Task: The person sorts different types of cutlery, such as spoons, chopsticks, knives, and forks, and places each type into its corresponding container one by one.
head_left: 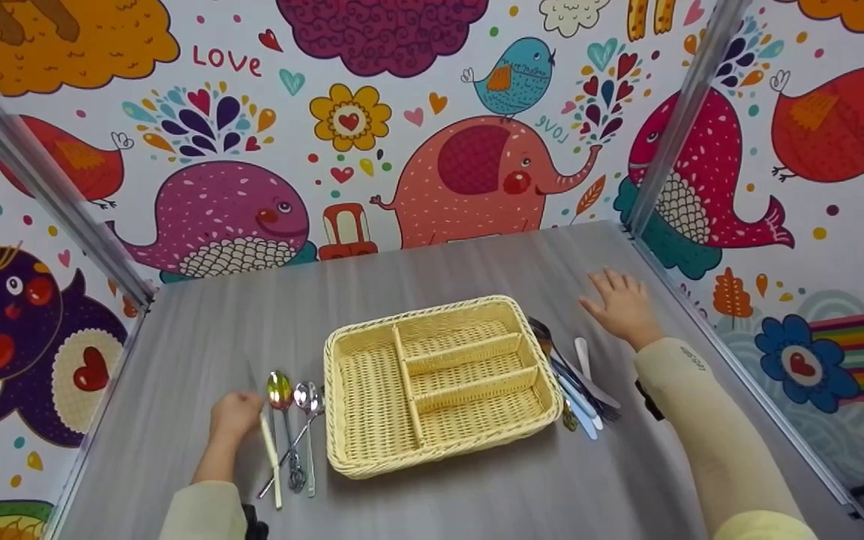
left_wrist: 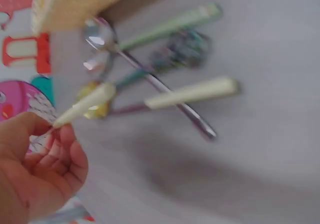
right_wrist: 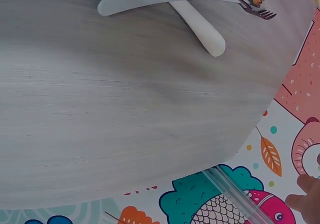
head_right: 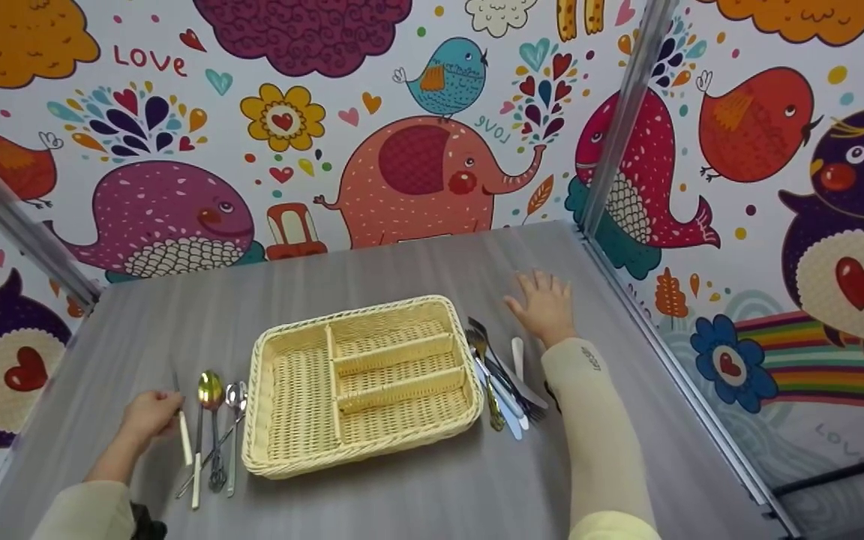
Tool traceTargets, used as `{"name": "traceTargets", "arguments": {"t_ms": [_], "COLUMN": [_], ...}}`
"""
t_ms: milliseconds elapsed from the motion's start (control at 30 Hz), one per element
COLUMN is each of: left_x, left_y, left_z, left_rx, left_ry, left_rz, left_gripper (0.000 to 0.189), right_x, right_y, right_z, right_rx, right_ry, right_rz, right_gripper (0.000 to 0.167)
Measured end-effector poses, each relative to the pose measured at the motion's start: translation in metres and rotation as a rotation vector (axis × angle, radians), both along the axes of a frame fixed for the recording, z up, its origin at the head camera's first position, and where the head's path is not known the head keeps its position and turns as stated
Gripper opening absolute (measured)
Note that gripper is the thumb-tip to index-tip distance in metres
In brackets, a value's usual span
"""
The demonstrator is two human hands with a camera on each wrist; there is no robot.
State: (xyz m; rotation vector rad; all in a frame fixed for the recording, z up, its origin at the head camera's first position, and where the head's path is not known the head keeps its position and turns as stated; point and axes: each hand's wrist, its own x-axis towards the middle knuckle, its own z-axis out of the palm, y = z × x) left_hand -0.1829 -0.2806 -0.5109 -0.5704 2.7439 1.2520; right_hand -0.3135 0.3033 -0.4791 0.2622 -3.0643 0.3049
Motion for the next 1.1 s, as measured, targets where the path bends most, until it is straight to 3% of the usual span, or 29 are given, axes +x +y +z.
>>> {"name": "traceTargets", "arguments": {"t_ms": [167, 333, 433, 567, 633, 800, 900, 1033, 1100], "left_x": [-0.022, -0.033, -0.037, -0.038, -0.037, -0.036, -0.047, -0.091, -0.114], "left_y": [0.043, 0.088, 0.11, 0.131, 0.137, 0.143, 0.139, 0.119, 0.105], "left_z": [0.013, 0.018, 0.014, 0.0, -0.007, -0.018, -0.041, -0.139, -0.178], "left_rx": [0.242, 0.297, 0.301, 0.22, 0.118, -0.154, -0.259, -0.377, -0.391], "left_ry": [0.054, 0.041, 0.011, -0.019, -0.005, 0.029, 0.024, 0.118, 0.134], "left_rz": [0.014, -0.047, -0.091, -0.162, -0.2, -0.26, -0.282, -0.301, -0.352], "left_gripper": [0.03, 0.018, 0.01, 0.027, 0.033, 0.017, 0.009, 0.017, 0.016], "right_x": [0.001, 0.001, 0.001, 0.002, 0.003, 0.003, 0.004, 0.004, 0.004], "right_y": [-0.002, -0.002, -0.001, 0.002, 0.002, 0.002, 0.001, 0.001, 0.0], "right_z": [-0.002, -0.004, -0.004, -0.005, -0.005, -0.004, -0.004, -0.005, -0.005], "right_rx": [-0.004, -0.007, -0.012, -0.011, -0.015, -0.023, -0.027, -0.041, -0.048], "right_ry": [-0.005, -0.006, -0.012, -0.021, -0.013, -0.012, -0.025, -0.023, -0.025], "right_rz": [-0.002, 0.001, -0.002, -0.006, 0.003, 0.014, 0.006, 0.003, 0.009], "right_gripper": [0.068, 0.068, 0.068, 0.066, 0.065, 0.063, 0.064, 0.064, 0.064]}}
